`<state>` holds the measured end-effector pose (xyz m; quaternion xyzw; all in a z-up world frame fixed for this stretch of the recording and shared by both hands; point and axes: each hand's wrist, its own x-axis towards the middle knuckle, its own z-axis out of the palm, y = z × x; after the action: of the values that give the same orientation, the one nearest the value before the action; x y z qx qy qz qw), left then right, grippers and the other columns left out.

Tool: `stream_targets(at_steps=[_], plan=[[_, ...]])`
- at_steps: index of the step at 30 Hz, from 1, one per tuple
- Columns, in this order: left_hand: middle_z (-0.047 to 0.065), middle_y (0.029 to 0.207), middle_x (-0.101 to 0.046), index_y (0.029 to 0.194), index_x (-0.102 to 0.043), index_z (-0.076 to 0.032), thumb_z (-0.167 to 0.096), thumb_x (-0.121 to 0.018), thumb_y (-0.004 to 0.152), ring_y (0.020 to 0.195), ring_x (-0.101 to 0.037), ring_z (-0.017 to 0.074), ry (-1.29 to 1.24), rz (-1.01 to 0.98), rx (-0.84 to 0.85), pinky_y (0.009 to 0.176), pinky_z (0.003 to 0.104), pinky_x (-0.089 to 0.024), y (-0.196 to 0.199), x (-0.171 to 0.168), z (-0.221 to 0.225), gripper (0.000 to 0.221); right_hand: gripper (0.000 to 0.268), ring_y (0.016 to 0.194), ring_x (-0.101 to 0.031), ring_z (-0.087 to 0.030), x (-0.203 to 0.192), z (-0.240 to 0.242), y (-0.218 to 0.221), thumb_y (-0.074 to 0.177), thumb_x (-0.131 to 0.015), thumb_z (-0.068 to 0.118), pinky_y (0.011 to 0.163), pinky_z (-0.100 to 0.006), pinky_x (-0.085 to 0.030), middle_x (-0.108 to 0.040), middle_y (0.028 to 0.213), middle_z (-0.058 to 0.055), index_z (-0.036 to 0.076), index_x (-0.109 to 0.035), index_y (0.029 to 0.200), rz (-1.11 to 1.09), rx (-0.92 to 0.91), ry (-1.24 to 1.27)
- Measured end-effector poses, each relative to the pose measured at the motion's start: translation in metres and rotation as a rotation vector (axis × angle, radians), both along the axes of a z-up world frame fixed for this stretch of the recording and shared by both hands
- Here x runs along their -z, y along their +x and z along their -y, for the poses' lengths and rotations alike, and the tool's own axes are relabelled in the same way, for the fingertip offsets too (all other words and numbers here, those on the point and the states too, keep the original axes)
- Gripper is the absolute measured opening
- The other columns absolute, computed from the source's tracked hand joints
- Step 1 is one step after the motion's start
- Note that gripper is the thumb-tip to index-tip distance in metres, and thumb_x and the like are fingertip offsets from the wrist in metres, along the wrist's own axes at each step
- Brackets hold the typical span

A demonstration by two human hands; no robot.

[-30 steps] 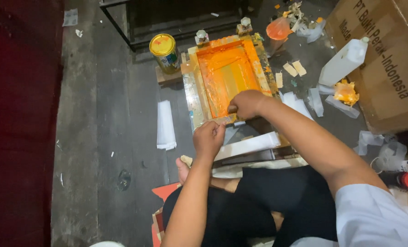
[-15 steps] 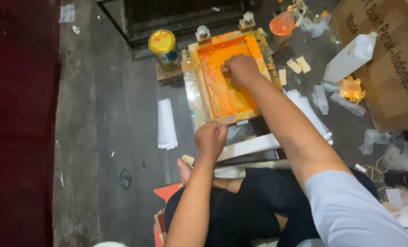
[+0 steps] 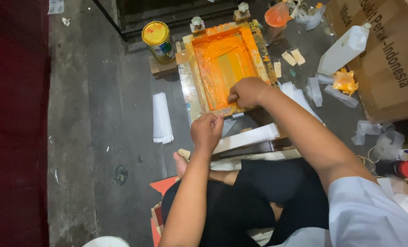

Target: Preparing a screen printing frame by applying strips of material and spreading ink using a wooden block.

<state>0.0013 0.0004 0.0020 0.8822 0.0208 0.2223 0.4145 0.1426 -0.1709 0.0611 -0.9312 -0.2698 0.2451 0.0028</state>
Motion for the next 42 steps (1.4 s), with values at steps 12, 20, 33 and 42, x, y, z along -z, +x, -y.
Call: stream_targets(at_steps=[12, 20, 33, 42], plan=[[0.007, 0.052, -0.051, 0.058, -0.056, -0.016, -0.031, -0.079, 0.086, 0.057, -0.062, 0.0297, 0.022, 0.027, -0.023, 0.062, 0.035, -0.049, -0.001, 0.004, 0.001, 0.039, 0.037, 0.101, -0.073, -0.040, -0.001, -0.015, 0.050, 0.077, -0.059, 0.007, 0.089, -0.053, -0.056, -0.076, 0.096, -0.015, 0.012, -0.078, 0.108, 0.291, 0.021, 0.192], [0.006, 0.050, -0.049, 0.056, -0.054, -0.016, -0.029, -0.080, 0.085, 0.055, -0.061, 0.0297, 0.011, 0.035, -0.018, 0.060, 0.034, -0.048, 0.002, 0.004, 0.001, 0.041, 0.045, 0.102, -0.068, -0.033, 0.055, -0.036, 0.086, 0.070, -0.078, 0.011, 0.085, -0.046, -0.055, -0.070, 0.102, -0.006, 0.014, -0.072, 0.114, 0.471, 0.039, 0.174], [0.006, 0.050, -0.048, 0.057, -0.054, -0.016, -0.028, -0.080, 0.086, 0.053, -0.060, 0.0290, -0.007, 0.072, -0.010, 0.057, 0.033, -0.046, -0.003, 0.000, -0.001, 0.041, 0.031, 0.106, -0.071, -0.035, 0.001, -0.007, -0.001, 0.075, -0.069, 0.016, 0.095, -0.047, -0.055, -0.075, 0.104, -0.008, 0.017, -0.075, 0.105, -0.103, -0.026, -0.014], [0.009, 0.052, -0.049, 0.058, -0.056, -0.015, -0.031, -0.080, 0.086, 0.055, -0.060, 0.0332, 0.045, 0.042, -0.018, 0.057, 0.037, -0.047, -0.002, 0.001, 0.000, 0.040, 0.035, 0.102, -0.073, -0.037, 0.003, -0.020, 0.030, 0.077, -0.064, 0.011, 0.091, -0.050, -0.056, -0.077, 0.101, -0.012, 0.015, -0.079, 0.108, 0.112, 0.028, 0.054]])
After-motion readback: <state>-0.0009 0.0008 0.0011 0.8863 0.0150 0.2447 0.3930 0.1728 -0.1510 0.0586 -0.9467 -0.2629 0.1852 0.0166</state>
